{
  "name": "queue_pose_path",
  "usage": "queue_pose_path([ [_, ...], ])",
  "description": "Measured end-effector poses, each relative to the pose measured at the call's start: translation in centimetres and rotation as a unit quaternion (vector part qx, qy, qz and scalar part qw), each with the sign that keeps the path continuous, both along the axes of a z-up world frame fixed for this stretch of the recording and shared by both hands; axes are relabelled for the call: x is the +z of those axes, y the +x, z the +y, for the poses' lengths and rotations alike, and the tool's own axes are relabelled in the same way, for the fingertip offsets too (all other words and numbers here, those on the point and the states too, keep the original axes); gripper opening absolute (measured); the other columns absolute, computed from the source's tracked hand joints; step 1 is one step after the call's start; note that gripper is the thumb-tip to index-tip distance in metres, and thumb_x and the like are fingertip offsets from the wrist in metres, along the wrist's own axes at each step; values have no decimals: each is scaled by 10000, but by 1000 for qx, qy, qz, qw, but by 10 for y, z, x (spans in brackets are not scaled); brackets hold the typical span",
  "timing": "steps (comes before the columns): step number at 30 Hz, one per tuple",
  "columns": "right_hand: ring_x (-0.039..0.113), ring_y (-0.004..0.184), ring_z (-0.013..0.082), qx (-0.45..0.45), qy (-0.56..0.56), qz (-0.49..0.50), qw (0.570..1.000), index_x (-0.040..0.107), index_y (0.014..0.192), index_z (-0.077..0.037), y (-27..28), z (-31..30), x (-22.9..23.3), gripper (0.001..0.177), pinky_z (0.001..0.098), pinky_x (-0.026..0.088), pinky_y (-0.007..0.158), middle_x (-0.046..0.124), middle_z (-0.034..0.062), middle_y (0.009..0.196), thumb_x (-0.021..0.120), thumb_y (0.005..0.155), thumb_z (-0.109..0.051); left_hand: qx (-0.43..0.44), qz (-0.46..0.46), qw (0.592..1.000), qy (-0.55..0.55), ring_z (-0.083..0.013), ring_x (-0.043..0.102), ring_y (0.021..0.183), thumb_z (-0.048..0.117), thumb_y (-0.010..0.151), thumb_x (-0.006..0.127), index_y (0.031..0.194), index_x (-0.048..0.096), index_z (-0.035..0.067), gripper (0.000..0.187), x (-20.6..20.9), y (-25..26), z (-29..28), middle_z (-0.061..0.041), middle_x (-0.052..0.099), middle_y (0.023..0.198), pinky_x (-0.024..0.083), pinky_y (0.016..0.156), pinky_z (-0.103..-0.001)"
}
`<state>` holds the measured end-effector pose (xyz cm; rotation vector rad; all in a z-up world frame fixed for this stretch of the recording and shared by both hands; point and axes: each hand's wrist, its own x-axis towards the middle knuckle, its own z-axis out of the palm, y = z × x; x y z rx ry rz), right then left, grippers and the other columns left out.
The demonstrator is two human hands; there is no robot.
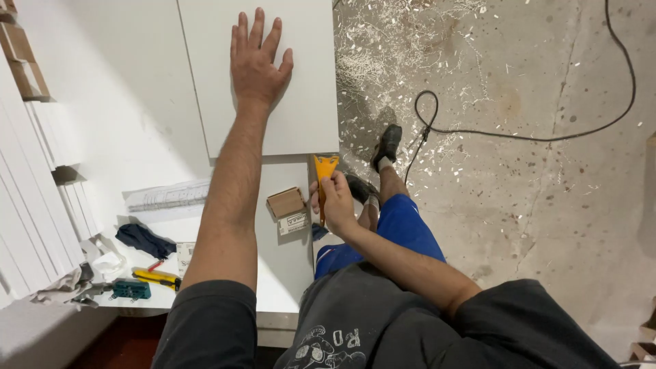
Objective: Applying edge banding to melamine boards using a clothes iron and trimming the edges with manual tools.
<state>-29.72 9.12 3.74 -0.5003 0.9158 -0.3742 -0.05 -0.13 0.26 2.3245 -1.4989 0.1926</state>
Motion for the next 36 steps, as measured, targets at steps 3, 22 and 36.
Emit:
queue_pose_path([
  [3,495,444,169,-2,2,-1,1000,420,1086,-61,1,-2,-4,123,295,404,411,634,150,860,404,1094,-182,5,13,1000,17,-389,298,1473,304,977,686,1466,661,152,512,7,-4,1,-100,423,1584,276,1228,-568],
  [22,516,486,159,17,75,55,995,438,1087,-98,27,-54,5,101,279,391,365,602,100,857,440,1080,-198,4,21,999,29,-419,321,1472,343,981,637,1472,637,136,533,18,-7,0,-143,448,1579,265,1226,-562],
  [36,603,521,147,69,-26,96,993,499,1167,19,110,-172,-1,212,257,489,369,648,130,823,453,1067,-163,26,-52,998,-9,-394,474,1405,450,884,664,1389,692,256,542,7,-2,-7,-91,571,1506,339,1191,-522],
])
